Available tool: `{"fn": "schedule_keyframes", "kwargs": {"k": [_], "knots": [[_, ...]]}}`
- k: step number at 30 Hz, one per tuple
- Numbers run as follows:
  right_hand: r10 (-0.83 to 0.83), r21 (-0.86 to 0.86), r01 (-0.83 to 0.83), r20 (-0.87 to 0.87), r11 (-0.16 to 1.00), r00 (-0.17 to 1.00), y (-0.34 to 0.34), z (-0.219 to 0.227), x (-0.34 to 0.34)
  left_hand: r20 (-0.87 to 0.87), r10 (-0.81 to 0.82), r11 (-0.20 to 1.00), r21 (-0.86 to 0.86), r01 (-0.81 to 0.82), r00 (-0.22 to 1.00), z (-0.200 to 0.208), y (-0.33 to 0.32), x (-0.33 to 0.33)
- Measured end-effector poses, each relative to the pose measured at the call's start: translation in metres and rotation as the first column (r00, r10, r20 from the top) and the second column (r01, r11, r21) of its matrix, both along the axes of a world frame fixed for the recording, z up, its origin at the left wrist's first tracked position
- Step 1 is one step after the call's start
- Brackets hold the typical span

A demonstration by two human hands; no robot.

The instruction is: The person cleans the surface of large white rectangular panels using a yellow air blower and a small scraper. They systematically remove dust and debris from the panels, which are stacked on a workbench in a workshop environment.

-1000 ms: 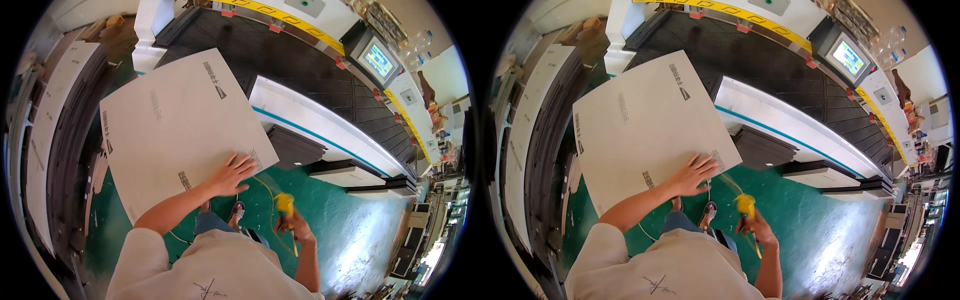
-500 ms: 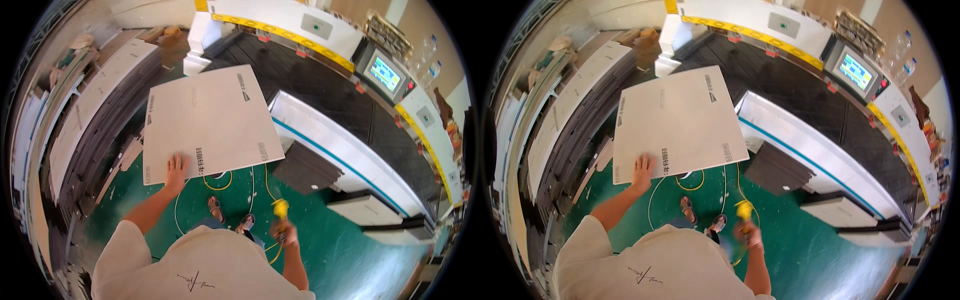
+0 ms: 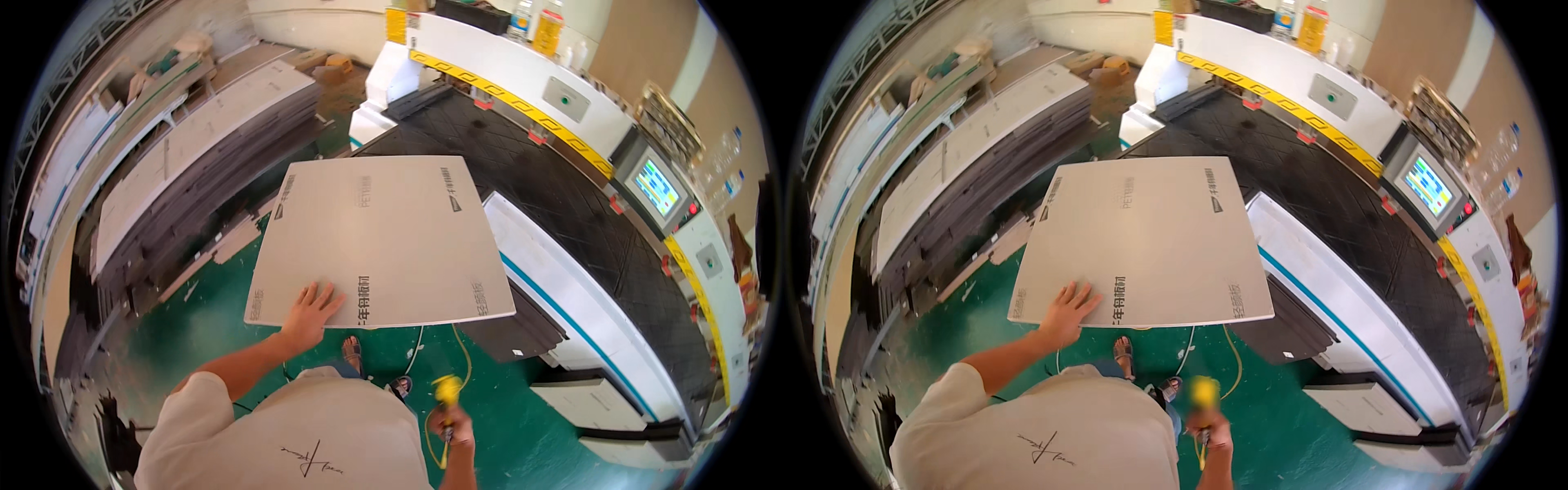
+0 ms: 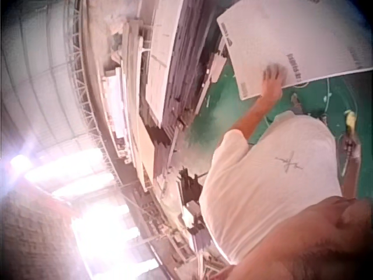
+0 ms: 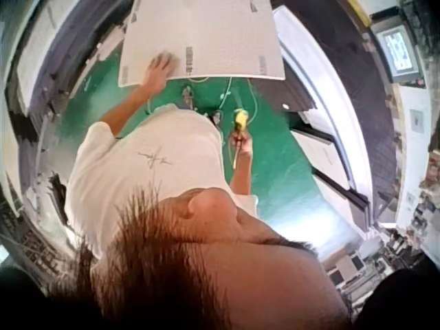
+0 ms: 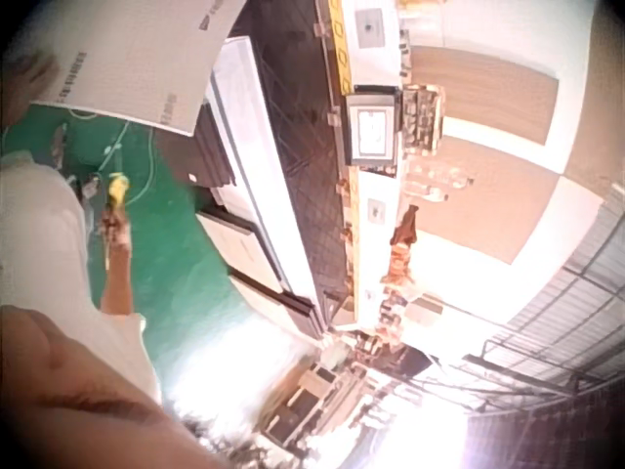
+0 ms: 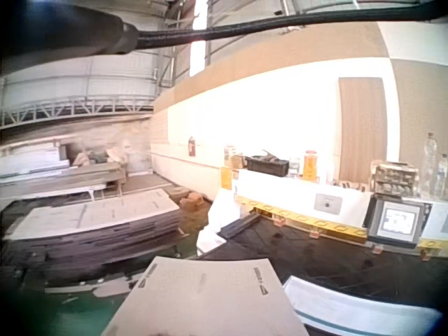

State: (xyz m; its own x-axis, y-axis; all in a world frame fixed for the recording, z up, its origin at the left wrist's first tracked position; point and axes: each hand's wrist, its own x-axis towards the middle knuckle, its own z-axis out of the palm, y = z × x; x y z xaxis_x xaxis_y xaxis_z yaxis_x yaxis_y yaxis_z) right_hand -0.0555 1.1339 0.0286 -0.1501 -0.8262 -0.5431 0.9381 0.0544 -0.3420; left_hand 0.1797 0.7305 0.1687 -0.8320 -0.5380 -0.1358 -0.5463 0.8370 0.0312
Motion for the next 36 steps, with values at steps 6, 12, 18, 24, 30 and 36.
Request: {"fn": "schedule_keyframes", "kwargs": {"k": [6,12,18,24,30,36], "knots": [[0.251,-0.094,-0.249,0.009,0.964,0.968,-0.023,-0.005,-0.013,-0.076,-0.03,1.0,0.005,0.031,0.997,0.023,-0.011,0.018],[-0.326,-0.095,0.329,0.043,0.94,0.944,-0.155,0.015,-0.071,-0.067,-0.049,0.999,0.022,0.05,0.997,0.065,-0.025,0.028],[-0.403,0.235,0.505,-0.372,0.831,0.836,-0.343,0.032,-0.134,-0.088,-0.112,0.993,0.014,0.114,0.99,0.111,-0.048,0.021],[-0.103,0.222,0.222,-0.448,0.95,0.888,-0.417,0.023,-0.093,-0.026,-0.132,0.991,0.019,0.132,0.991,0.131,-0.06,0.02],[0.244,0.172,-0.181,-0.496,0.968,0.834,-0.421,0.037,-0.023,-0.047,-0.122,0.993,0.001,0.122,0.991,0.104,-0.047,0.027],[0.58,-0.068,-0.694,-0.495,0.717,0.648,-0.311,0.044,0.013,-0.141,-0.123,0.992,-0.017,0.122,0.982,0.045,-0.034,0.038]]}}
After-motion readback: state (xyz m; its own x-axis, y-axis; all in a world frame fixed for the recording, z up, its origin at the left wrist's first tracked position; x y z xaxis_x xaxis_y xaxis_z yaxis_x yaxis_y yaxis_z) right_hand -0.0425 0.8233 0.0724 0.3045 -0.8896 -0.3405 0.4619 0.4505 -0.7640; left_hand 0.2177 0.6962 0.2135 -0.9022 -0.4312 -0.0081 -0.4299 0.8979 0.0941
